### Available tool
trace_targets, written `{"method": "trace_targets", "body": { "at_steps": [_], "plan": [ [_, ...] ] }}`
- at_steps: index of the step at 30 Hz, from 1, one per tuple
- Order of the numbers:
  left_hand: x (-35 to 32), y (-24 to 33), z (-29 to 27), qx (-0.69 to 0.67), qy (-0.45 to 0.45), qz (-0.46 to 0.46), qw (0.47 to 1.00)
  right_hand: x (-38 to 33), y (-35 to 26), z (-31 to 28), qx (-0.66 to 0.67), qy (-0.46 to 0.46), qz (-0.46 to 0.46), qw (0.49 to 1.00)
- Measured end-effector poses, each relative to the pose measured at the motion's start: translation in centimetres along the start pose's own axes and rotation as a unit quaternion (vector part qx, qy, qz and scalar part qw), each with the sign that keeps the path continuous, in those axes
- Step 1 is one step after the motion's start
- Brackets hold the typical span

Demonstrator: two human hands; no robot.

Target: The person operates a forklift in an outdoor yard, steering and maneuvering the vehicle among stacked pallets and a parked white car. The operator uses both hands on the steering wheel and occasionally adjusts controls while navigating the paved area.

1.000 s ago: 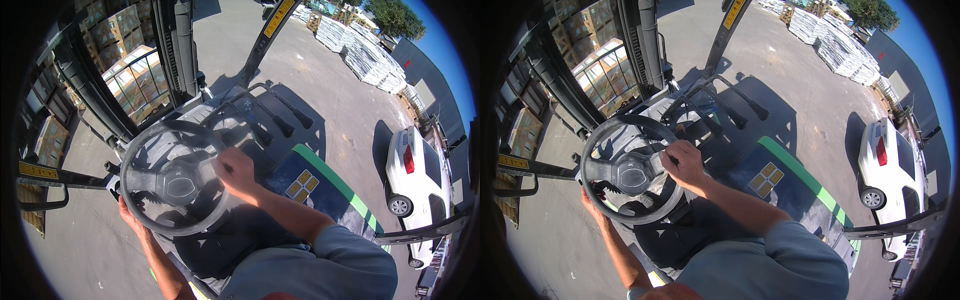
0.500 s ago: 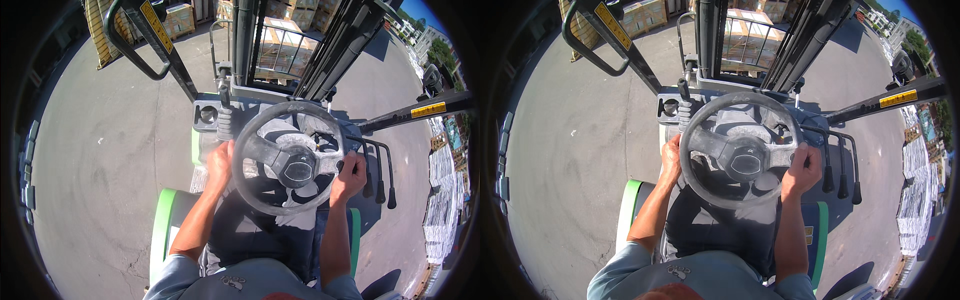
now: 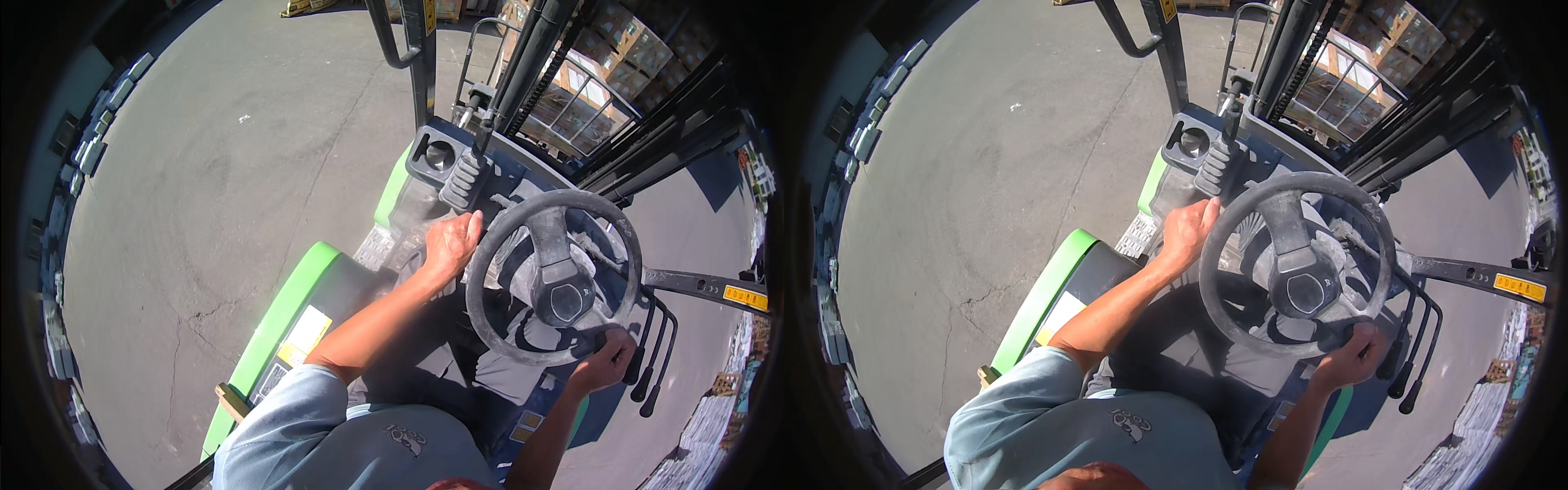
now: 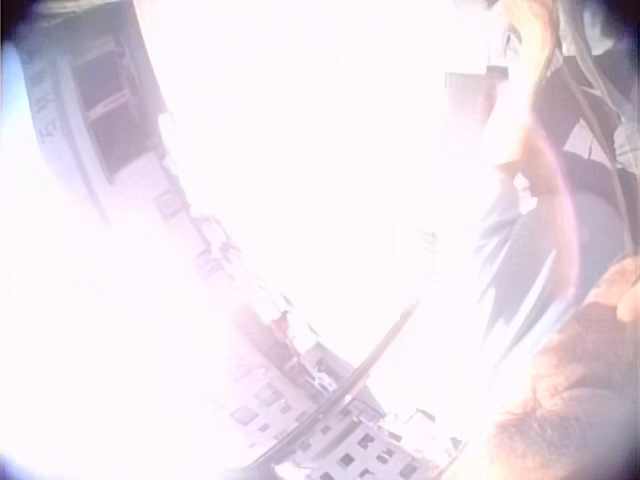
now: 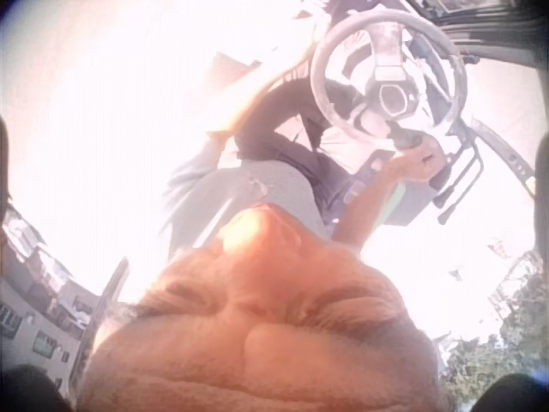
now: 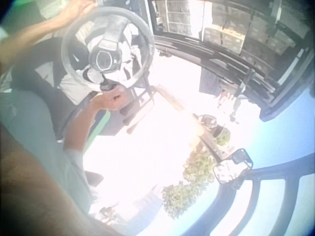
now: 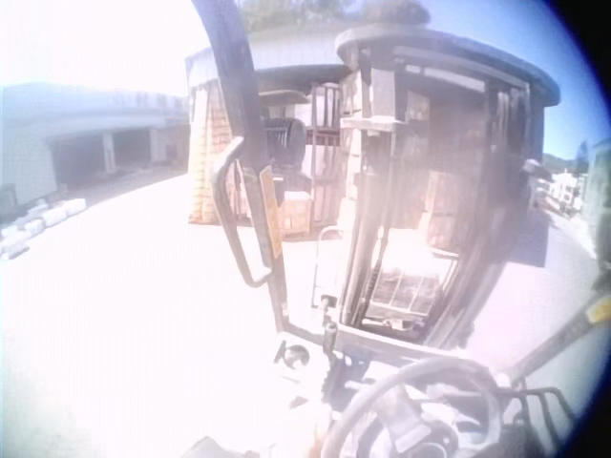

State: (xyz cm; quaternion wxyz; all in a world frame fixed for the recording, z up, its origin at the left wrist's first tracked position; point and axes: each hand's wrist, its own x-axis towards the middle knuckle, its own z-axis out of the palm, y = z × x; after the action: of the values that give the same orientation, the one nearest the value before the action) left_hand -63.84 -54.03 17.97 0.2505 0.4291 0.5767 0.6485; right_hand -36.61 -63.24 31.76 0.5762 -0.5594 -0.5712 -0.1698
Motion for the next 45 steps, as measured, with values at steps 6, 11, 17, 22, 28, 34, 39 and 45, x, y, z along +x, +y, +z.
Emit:
{"method": "trace_targets", "body": {
  "at_steps": [6, 11, 17, 22, 28, 34, 39, 45],
  "plan": [
    [0.7, 1.1, 1.1, 0.022, 0.05, 0.035, 0.998, 5.0, 1.2, 1.4, -0.061, -0.004, -0.003, 0.998],
    [0.3, 1.1, 2.0, 0.015, 0.107, 0.059, 0.992, 7.3, 1.8, 2.0, -0.163, 0.027, -0.191, 0.968],
    [0.6, 1.7, 2.2, 0.035, 0.068, 0.052, 0.996, 3.3, 1.7, -0.4, -0.067, -0.015, -0.02, 0.997],
    [0.8, 2.2, 1.4, 0.019, 0.013, -0.002, 1.0, 0.1, 1.1, -1.3, 0.008, -0.026, 0.0, 1.0],
    [1.3, 1.9, 0.9, 0.038, -0.013, -0.02, 0.999, -5.7, -2.7, -2.1, 0.071, -0.148, -0.114, 0.98],
    [2.0, 1.7, 0.8, 0.039, 0.006, 0.002, 0.999, -7.7, -9.1, 4.4, 0.18, -0.268, -0.251, 0.913],
    [1.9, 0.6, 1.2, -0.037, -0.008, 0.095, 0.995, -2.5, -14.5, 12.0, 0.218, -0.24, -0.33, 0.887],
    [1.3, 0.7, 0.7, 0.066, -0.003, 0.033, 0.997, 9.4, -11.1, 12.2, 0.13, -0.123, -0.262, 0.948]
  ]
}}
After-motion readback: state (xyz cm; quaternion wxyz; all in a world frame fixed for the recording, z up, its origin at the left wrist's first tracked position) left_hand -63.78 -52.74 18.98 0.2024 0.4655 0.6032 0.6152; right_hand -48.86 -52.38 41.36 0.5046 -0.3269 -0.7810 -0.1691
